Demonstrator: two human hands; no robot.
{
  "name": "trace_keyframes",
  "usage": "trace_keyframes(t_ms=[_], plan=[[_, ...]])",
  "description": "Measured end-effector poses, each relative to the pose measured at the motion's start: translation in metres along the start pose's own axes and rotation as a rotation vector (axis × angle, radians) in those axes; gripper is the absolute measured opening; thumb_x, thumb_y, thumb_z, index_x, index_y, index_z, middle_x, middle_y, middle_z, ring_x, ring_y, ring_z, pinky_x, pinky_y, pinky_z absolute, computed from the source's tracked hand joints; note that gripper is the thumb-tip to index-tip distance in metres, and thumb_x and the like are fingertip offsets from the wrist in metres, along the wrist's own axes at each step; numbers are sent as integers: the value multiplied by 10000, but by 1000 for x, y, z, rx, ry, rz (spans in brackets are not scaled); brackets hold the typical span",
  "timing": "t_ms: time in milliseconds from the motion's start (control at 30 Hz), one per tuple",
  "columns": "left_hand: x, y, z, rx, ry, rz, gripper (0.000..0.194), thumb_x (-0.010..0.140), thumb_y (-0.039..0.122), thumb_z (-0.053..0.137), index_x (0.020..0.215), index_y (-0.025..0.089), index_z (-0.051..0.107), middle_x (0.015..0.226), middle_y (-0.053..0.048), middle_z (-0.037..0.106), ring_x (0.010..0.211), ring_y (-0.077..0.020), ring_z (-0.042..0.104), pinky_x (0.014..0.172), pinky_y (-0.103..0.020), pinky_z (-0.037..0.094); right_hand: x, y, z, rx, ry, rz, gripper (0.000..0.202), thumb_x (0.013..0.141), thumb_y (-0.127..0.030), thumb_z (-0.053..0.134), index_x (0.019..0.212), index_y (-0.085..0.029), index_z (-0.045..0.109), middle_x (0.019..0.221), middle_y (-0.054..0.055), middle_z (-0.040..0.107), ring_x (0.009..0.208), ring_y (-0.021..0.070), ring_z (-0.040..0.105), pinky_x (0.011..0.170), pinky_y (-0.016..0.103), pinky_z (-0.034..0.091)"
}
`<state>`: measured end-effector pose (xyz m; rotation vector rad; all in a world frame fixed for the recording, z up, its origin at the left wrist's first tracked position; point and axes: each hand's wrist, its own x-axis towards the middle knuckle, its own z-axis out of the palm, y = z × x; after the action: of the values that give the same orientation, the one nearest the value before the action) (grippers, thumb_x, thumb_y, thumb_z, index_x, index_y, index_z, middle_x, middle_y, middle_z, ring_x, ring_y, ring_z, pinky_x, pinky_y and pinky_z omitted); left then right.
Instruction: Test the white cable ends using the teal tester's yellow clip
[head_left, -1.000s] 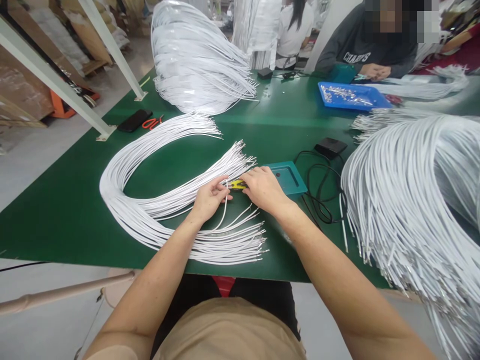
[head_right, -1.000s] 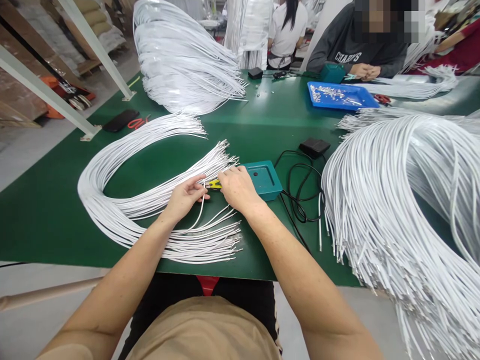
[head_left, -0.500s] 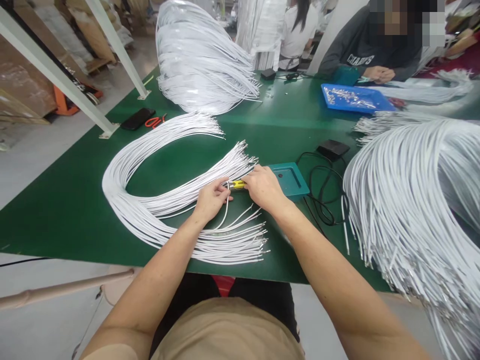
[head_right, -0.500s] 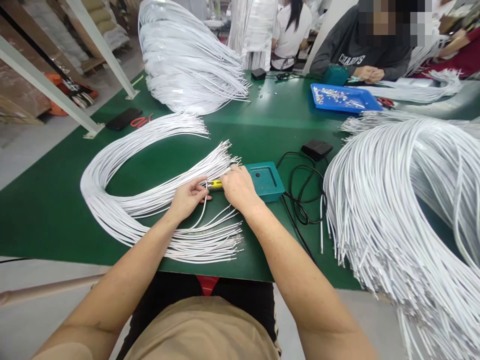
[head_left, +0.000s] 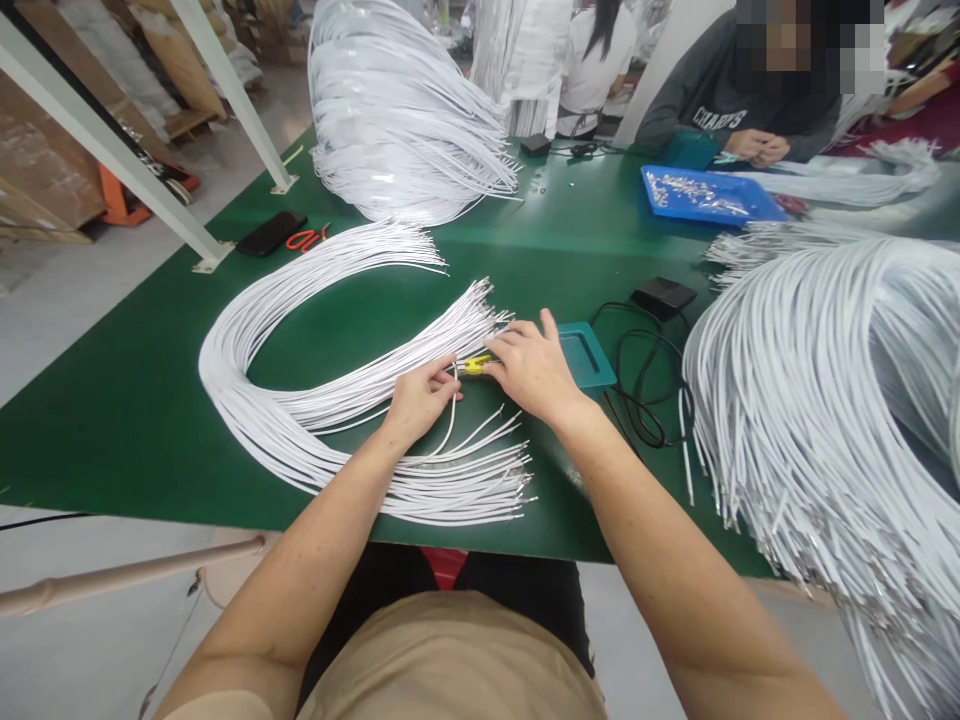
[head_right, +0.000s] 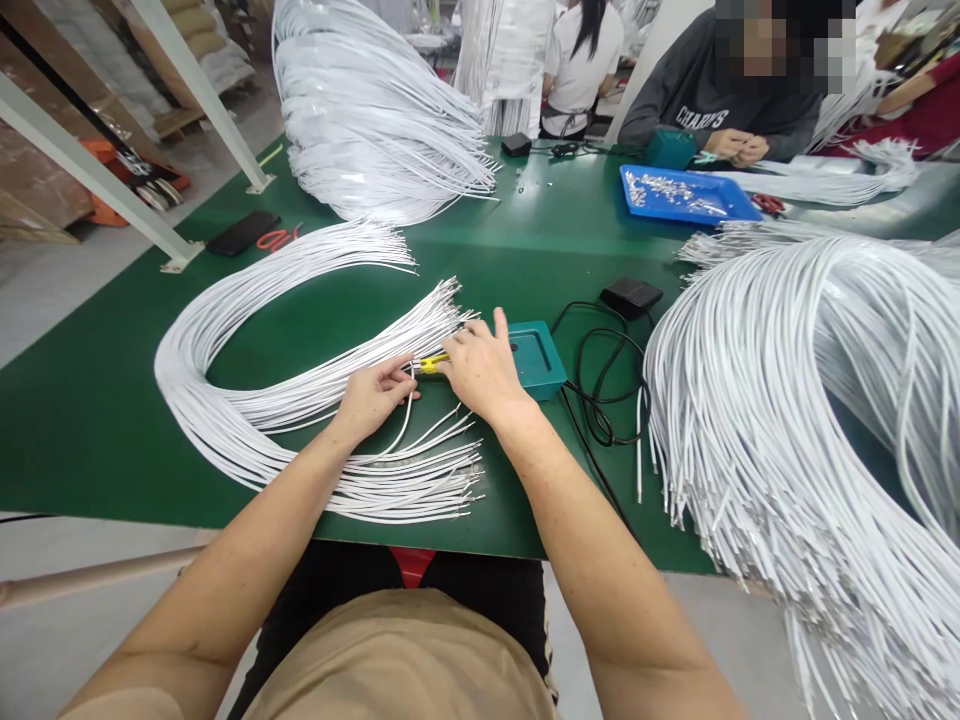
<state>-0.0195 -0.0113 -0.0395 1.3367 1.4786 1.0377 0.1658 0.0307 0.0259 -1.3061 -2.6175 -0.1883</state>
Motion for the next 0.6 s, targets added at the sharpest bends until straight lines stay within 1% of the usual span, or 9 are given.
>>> trace_keyframes(t_ms=[33, 67, 133, 167, 267, 333, 500, 533, 600], plan=[[0, -1, 0, -7, 0, -3, 484, 748, 221, 616, 1225, 139, 597, 785, -6, 666, 717, -154, 713, 724, -250, 538, -3, 1, 0, -13, 49, 73, 291, 919, -292, 480, 1123, -180, 655, 1156, 108, 666, 1185, 294, 457, 1091, 562, 106], [1, -1, 0, -12, 1, -6, 480, 746, 221, 616, 1219, 141, 600, 781, -4, 664, 715, -152, 712, 727, -252, 539, -7, 3, 1, -27, 92, 158, 339, 926, -300, 467, 1205, -172, 611, 1258, 128, 610, 1241, 314, 416, 1087, 595, 89], [1, -1, -1, -23, 2, -7, 468, 744, 225, 616, 1205, 144, 607, 774, 2, 659, 707, -148, 709, 732, -258, 540, -12, 6, 5, -48, 140, 296, 410, 933, -309, 448, 1300, -150, 539, 1378, 166, 505, 1301, 346, 360, 1071, 622, 118], [1, -1, -2, -32, 3, -7, 465, 742, 229, 620, 1199, 145, 609, 772, 3, 656, 702, -147, 707, 733, -261, 541, -14, 7, 8, -49, 148, 333, 426, 935, -315, 441, 1316, -145, 522, 1400, 176, 479, 1312, 354, 350, 1067, 622, 139], [0, -1, -5, -63, 17, -8, 476, 731, 248, 639, 1193, 140, 604, 773, 3, 644, 698, -149, 702, 726, -273, 545, -16, 9, 15, -23, 148, 346, 419, 938, -317, 427, 1312, -155, 523, 1399, 175, 480, 1315, 345, 361, 1070, 607, 176], [-2, 0, -8, -81, 34, -11, 497, 726, 266, 653, 1201, 134, 594, 780, 0, 633, 707, -156, 702, 708, -274, 545, -15, 8, 16, 5, 150, 348, 404, 933, -317, 437, 1290, -158, 542, 1385, 173, 496, 1307, 338, 379, 1073, 601, 189], [-8, 9, -14, -185, 59, 9, 674, 704, 305, 702, 1321, 136, 489, 772, 15, 604, 721, -155, 691, 664, -258, 530, -17, 9, 6, 167, 186, 390, 398, 919, -365, 474, 1244, -165, 588, 1355, 158, 534, 1298, 318, 417, 1084, 583, 220], [-9, 10, -15, -213, 50, 12, 678, 697, 310, 714, 1315, 136, 496, 767, 18, 599, 719, -152, 687, 658, -254, 524, -18, 11, 3, 215, 207, 413, 393, 914, -373, 483, 1229, -170, 602, 1341, 149, 550, 1285, 308, 437, 1087, 571, 231], [-11, 14, -17, -261, 37, 12, 587, 680, 324, 735, 1212, 131, 579, 788, 7, 604, 710, -144, 676, 650, -246, 512, -22, 22, -3, 319, 267, 473, 371, 898, -374, 502, 1181, -176, 638, 1289, 131, 597, 1239, 288, 490, 1079, 528, 279]])
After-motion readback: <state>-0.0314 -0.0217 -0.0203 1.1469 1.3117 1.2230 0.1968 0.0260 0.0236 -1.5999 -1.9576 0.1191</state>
